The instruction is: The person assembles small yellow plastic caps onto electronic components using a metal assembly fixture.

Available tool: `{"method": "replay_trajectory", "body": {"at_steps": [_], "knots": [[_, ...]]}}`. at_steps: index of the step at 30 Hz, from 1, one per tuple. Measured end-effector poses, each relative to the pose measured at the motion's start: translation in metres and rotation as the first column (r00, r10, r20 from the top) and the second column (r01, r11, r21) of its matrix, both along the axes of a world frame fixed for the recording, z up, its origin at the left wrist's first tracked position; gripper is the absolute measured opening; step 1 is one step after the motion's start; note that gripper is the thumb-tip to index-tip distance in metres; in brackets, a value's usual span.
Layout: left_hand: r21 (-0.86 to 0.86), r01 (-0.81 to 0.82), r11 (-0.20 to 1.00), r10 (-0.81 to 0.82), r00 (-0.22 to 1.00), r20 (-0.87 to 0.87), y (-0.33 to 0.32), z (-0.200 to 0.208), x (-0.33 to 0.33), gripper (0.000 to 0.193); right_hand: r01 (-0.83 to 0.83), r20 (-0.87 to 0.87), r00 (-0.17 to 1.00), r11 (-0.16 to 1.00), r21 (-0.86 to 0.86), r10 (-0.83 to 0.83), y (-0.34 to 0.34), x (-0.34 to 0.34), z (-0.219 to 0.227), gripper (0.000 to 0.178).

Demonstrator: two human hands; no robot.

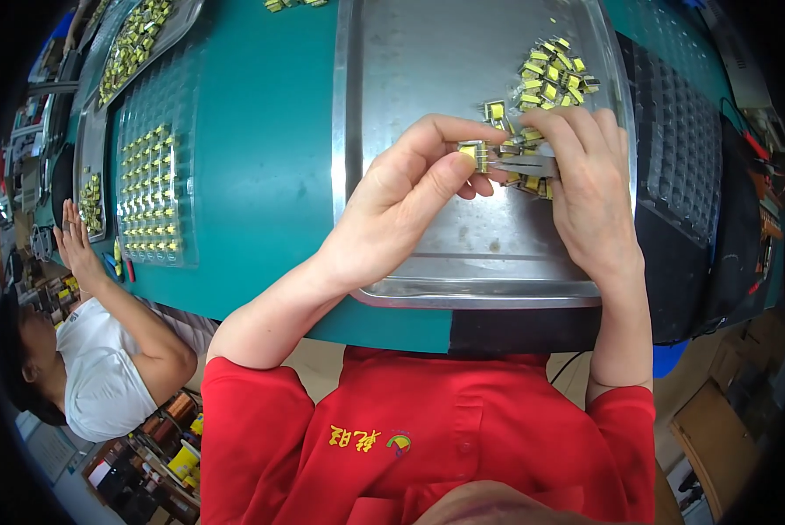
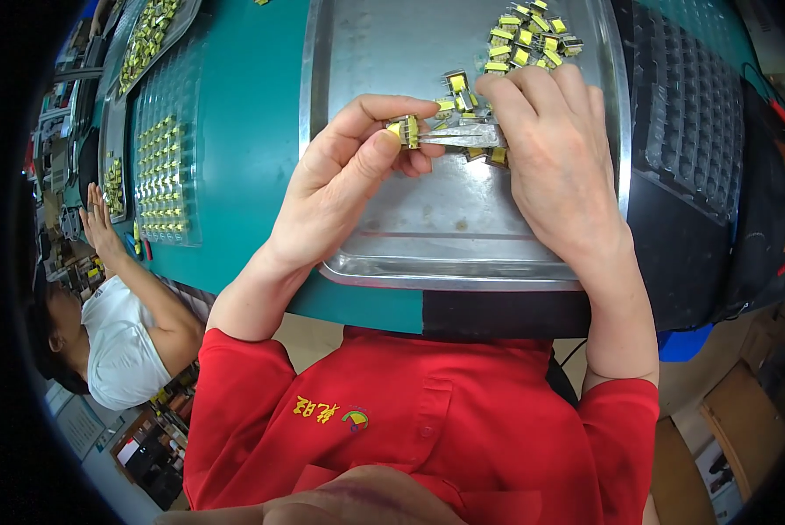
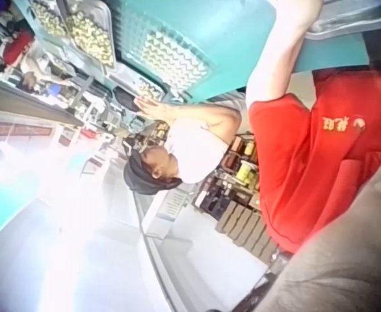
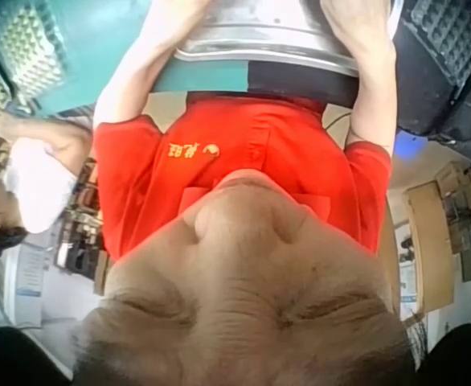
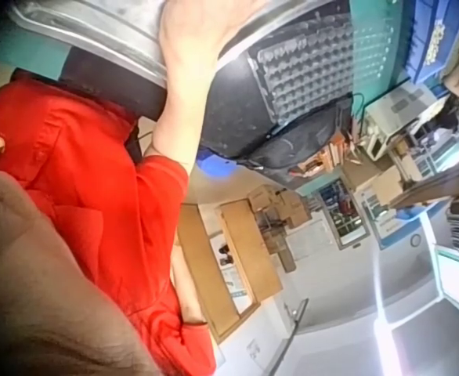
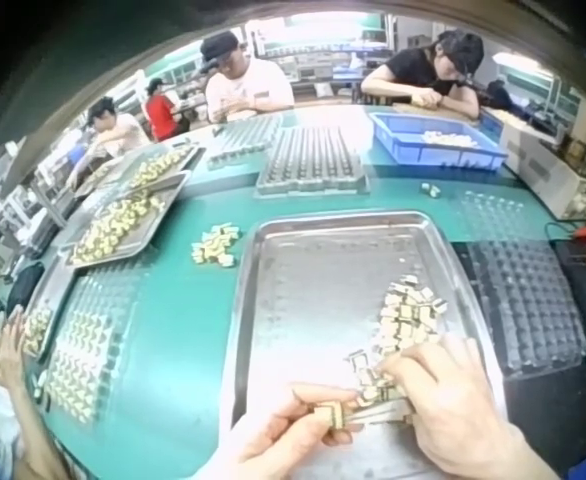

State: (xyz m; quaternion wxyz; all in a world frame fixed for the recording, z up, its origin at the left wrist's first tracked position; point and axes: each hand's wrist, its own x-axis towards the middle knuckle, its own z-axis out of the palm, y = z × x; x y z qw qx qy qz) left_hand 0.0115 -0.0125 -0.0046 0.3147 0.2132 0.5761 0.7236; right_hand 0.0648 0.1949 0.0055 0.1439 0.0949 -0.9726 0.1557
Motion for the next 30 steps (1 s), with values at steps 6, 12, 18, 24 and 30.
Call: {"method": "replay_trajectory", "body": {"at_steps": [6, 12, 18, 24, 30], "knots": [[-0.055, -0.016, 0.998, 0.014, 0.999, -0.043, 0.001, 0.002, 0.002, 0.034, 0.008, -0.06, 0.998, 0.998, 0.067, -0.003, -0.003, -0.001, 0.001, 0.031], [-0.1, 0.029, 0.995, -0.039, 0.994, -0.098, -0.001, 0.005, -0.004, 0.032, -0.018, -0.033, 0.999, 0.996, 0.093, 0.021, 0.002, -0.003, 0.001, 0.028], [-0.197, -0.046, 0.979, -0.064, 0.853, -0.519, -0.001, -0.004, -0.01, 0.033, -0.043, -0.043, 0.998, 0.997, 0.063, 0.046, 0.003, -0.004, 0.001, 0.028], [0.061, 0.031, 0.998, -0.042, 0.98, 0.195, -0.002, 0.004, -0.008, 0.035, 0.01, -0.011, 1.0, 0.996, -0.089, -0.011, 0.007, -0.002, 0.003, 0.05], [0.238, 0.032, 0.971, -0.164, 0.811, 0.561, -0.003, 0.005, -0.007, 0.042, 0.03, -0.003, 1.0, 0.994, -0.102, -0.031, 0.006, -0.001, 0.001, 0.051]]}}
